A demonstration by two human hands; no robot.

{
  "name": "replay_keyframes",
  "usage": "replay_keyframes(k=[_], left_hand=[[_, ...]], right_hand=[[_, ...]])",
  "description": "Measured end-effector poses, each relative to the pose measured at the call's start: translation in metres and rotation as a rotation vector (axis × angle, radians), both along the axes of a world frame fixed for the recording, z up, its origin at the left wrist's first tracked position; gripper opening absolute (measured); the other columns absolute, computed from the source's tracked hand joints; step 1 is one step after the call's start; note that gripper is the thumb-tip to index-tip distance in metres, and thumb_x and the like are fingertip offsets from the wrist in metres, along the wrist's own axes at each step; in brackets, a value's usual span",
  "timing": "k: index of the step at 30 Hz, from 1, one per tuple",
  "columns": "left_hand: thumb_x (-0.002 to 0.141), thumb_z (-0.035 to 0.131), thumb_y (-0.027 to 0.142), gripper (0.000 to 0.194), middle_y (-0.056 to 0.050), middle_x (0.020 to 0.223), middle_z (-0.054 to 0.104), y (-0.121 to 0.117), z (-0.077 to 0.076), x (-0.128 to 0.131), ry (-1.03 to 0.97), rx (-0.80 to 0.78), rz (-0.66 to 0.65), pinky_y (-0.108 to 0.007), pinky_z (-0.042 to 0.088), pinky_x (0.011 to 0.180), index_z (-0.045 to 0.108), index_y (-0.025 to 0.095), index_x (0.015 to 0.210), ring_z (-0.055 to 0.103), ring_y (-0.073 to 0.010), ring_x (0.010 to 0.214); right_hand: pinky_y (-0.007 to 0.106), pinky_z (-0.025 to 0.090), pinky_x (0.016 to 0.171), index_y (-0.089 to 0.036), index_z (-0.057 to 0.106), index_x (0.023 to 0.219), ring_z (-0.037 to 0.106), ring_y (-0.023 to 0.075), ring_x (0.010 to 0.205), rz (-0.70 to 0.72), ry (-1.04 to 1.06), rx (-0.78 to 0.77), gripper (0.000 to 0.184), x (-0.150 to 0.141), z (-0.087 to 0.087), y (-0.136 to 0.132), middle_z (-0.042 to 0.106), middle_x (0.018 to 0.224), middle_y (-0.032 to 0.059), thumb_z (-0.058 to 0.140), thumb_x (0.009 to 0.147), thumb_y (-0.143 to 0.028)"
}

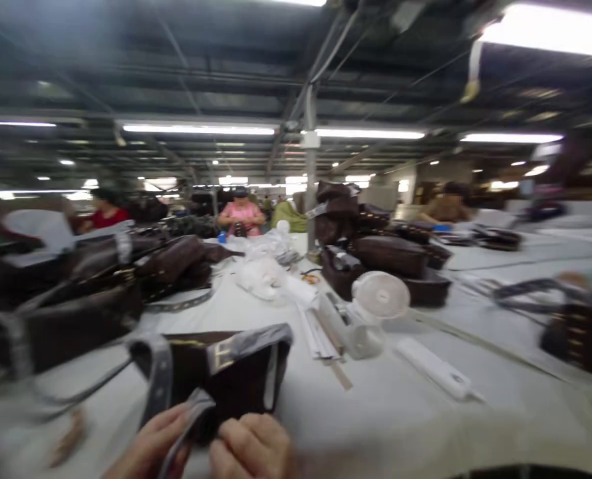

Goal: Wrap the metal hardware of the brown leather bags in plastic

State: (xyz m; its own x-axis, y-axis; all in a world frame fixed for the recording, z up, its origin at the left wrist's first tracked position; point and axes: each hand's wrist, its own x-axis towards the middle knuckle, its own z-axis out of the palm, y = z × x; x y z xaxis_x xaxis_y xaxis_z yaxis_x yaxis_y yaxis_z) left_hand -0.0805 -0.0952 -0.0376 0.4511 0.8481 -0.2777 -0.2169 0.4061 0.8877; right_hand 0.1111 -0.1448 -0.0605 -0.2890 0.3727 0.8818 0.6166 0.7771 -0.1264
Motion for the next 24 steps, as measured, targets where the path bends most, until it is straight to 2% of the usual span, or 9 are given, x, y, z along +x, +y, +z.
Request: replay_keyframes(k=[2, 4, 6, 9, 13, 15, 18, 20, 24], left_hand=[[0.063, 0.083, 0.045, 0.04, 0.006, 0.045, 0.05, -0.005, 0.006, -0.01, 0.006, -0.024, -0.08, -0.015, 0.029, 0.036, 0.06, 0.014, 0.072, 0.041, -0.0039, 0.035], [0.058, 0.085, 0.048, 0.043, 0.006, 0.042, 0.05, -0.003, 0.013, -0.008, -0.016, -0.027, -0.13, -0.015, 0.025, 0.033, 0.058, 0.015, 0.067, 0.037, -0.0033, 0.031], [0.059, 0.084, 0.048, 0.042, 0.004, 0.043, 0.052, 0.0, 0.017, -0.001, -0.032, -0.024, -0.159, -0.016, 0.025, 0.033, 0.058, 0.015, 0.066, 0.037, -0.0035, 0.031], [0.059, 0.084, 0.044, 0.04, 0.003, 0.044, 0.054, 0.003, 0.015, 0.008, -0.037, -0.042, -0.224, -0.016, 0.026, 0.032, 0.058, 0.014, 0.064, 0.04, -0.0047, 0.031], [0.057, 0.083, 0.046, 0.04, 0.004, 0.043, 0.053, 0.006, 0.01, 0.01, -0.033, -0.031, -0.318, -0.018, 0.028, 0.031, 0.057, 0.015, 0.06, 0.042, -0.007, 0.032], [0.06, 0.083, 0.044, 0.038, 0.004, 0.045, 0.054, 0.005, 0.013, 0.01, -0.039, -0.024, -0.319, -0.017, 0.031, 0.033, 0.058, 0.015, 0.064, 0.044, -0.0068, 0.035], [0.06, 0.083, 0.038, 0.036, 0.001, 0.054, 0.06, 0.005, 0.022, 0.01, -0.035, -0.03, -0.305, -0.018, 0.041, 0.043, 0.062, 0.013, 0.074, 0.052, -0.0081, 0.043], [0.057, 0.083, 0.032, 0.037, -0.002, 0.059, 0.063, 0.004, 0.027, 0.01, -0.006, -0.007, -0.279, -0.021, 0.045, 0.048, 0.062, 0.012, 0.079, 0.056, -0.0099, 0.047], [0.056, 0.08, 0.027, 0.036, -0.002, 0.065, 0.063, 0.007, 0.033, 0.019, 0.007, 0.118, -0.126, -0.022, 0.046, 0.052, 0.061, 0.012, 0.084, 0.058, -0.0113, 0.055]], right_hand=[[0.03, 0.05, 0.076, -0.017, 0.067, 0.108, 0.065, 0.0179, 0.091, 0.005, -0.206, 0.226, 0.021, -0.002, 0.013, 0.004, 0.073, 0.106, 0.0075, 0.052, 0.093, -0.012], [0.031, 0.049, 0.077, -0.013, 0.068, 0.107, 0.065, 0.0179, 0.09, 0.056, -0.345, 0.344, 0.023, 0.005, 0.03, 0.01, 0.073, 0.107, 0.0078, 0.05, 0.092, -0.009], [0.03, 0.048, 0.076, -0.011, 0.067, 0.106, 0.065, 0.0166, 0.088, 0.123, -0.422, 0.366, 0.022, 0.012, 0.044, 0.014, 0.073, 0.105, 0.0073, 0.051, 0.092, -0.009], [0.028, 0.048, 0.076, -0.014, 0.068, 0.103, 0.064, 0.0144, 0.087, 0.151, -0.493, 0.365, 0.019, 0.015, 0.054, 0.016, 0.073, 0.097, 0.0047, 0.052, 0.091, -0.01], [0.026, 0.045, 0.067, -0.016, 0.069, 0.09, 0.059, 0.0122, 0.09, 0.183, -0.571, 0.429, 0.026, 0.013, 0.058, 0.017, 0.071, 0.093, 0.0023, 0.043, 0.094, -0.011], [0.027, 0.043, 0.06, -0.014, 0.069, 0.086, 0.058, 0.0123, 0.086, 0.187, -0.616, 0.446, 0.032, 0.014, 0.059, 0.015, 0.071, 0.092, 0.0027, 0.038, 0.094, -0.009], [0.03, 0.038, 0.056, -0.016, 0.067, 0.083, 0.058, 0.0139, 0.075, 0.173, -0.662, 0.417, 0.031, 0.021, 0.055, 0.014, 0.071, 0.09, 0.0029, 0.039, 0.093, -0.008], [0.031, 0.036, 0.056, -0.016, 0.066, 0.082, 0.056, 0.0143, 0.068, 0.114, -0.646, 0.394, 0.028, 0.026, 0.049, 0.015, 0.071, 0.088, 0.0047, 0.041, 0.092, -0.008], [0.031, 0.034, 0.059, -0.012, 0.065, 0.087, 0.053, 0.0142, 0.061, -0.117, -0.46, 0.332, 0.023, 0.025, 0.039, 0.02, 0.066, 0.073, 0.0058, 0.043, 0.094, -0.009]])
